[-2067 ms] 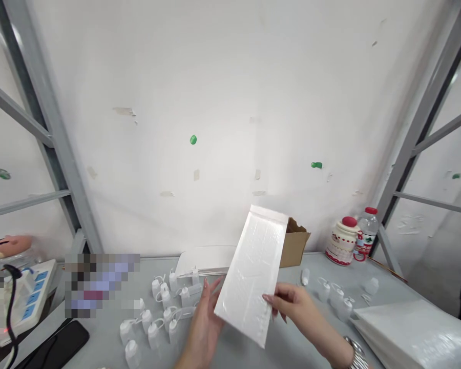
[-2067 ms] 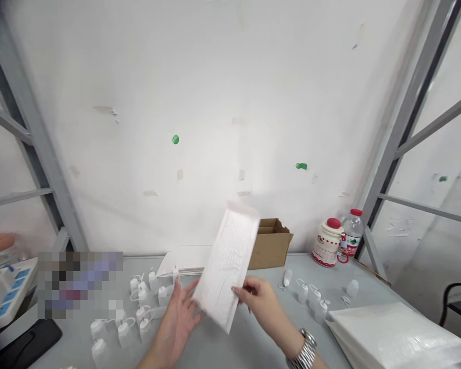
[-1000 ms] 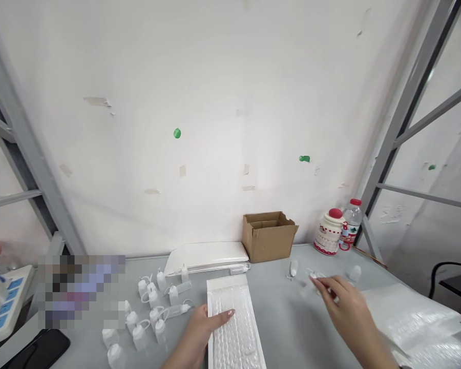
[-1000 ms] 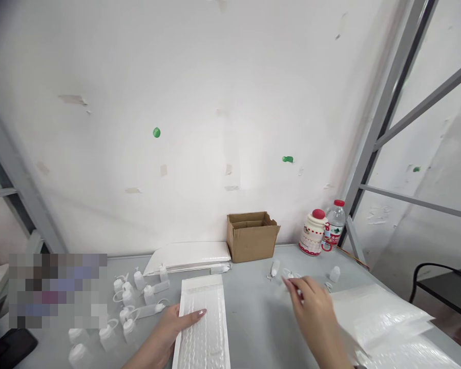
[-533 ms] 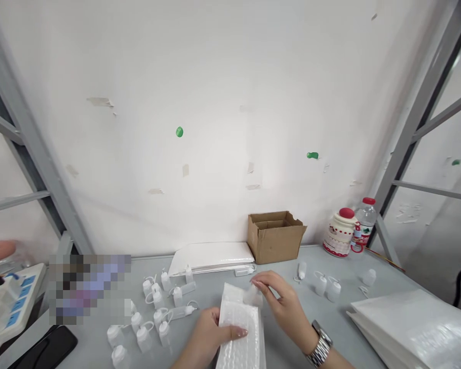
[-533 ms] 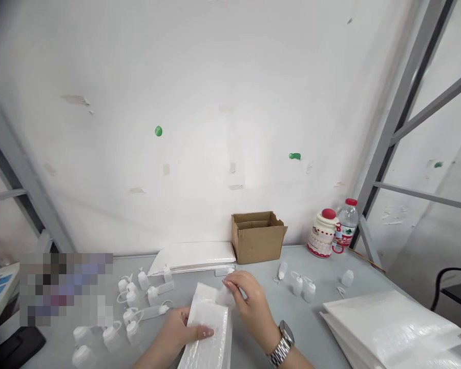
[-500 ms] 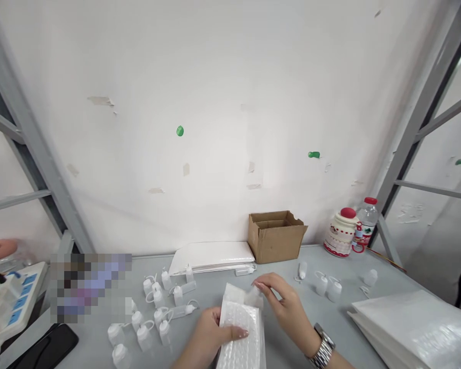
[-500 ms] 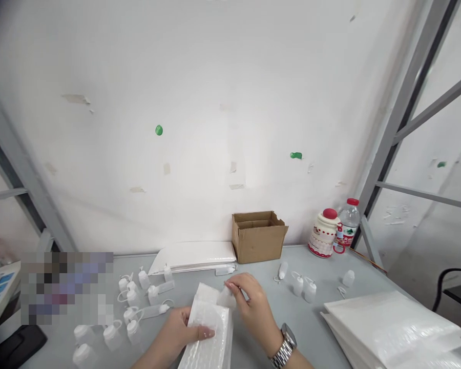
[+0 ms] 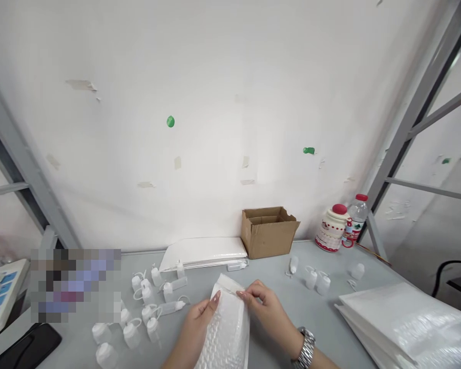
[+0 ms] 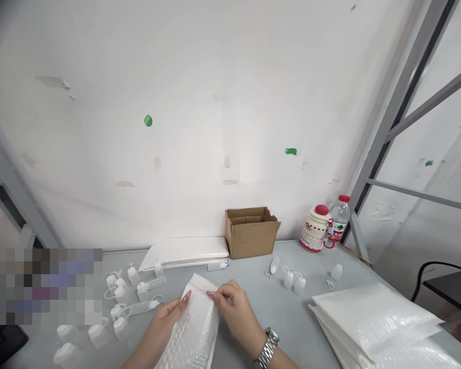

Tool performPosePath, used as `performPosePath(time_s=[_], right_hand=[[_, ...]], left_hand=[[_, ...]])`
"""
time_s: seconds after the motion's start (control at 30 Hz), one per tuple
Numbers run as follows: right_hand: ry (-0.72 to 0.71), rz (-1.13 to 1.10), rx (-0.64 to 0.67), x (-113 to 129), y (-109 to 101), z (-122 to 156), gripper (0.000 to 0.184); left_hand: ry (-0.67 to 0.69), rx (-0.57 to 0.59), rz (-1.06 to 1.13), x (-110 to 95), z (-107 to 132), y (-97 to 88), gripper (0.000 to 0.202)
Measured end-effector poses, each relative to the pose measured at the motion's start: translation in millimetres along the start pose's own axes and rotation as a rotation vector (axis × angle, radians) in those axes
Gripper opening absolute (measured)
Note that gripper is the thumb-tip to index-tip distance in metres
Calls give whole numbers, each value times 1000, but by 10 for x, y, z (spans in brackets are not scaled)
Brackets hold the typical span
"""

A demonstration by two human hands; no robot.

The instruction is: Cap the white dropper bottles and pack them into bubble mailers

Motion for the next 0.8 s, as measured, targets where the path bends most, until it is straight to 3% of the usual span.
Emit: performPosePath(time_s=[0.1,0.17,0.23,0.3,0.33,0.4,0.53,0.8], right_hand=[[-128,103,87,150,38,25,40],[-196,156,-7,203,-160,-39,35],[-248,293,-268,216,-543,-112,31],[-242,533,-608,192,-984,-119,28],[-189,661,-737,155,-1179,-115,27],[-57,873,-871,69,-1479,-92,26],[121,1138,-876,-21,-1714,15,23],[177,1227,-789,-116,-1698,16,22]], left_hand=[[-16,-11,12,10,9,-14,53],[-56,-19,5,24,14,-36,52],[-100,-36,5,35,18,-67,52],[-126,-65,9,40,18,-99,51],[-129,-80,10,41,17,-113,51],[-130,-91,15,54,15,-117,50],[-139,-70,29,99,15,-85,51],[-150,-48,-3,67,14,-105,52]])
Point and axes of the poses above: each hand's wrist, its own z-axis away from the middle knuckle, its own y-axis out of the palm, x = y × z, the point moved 8 cm from there along -z, towards the middle knuckle, and after that the axes turned 15 degrees about y, right-handed, at the moved point
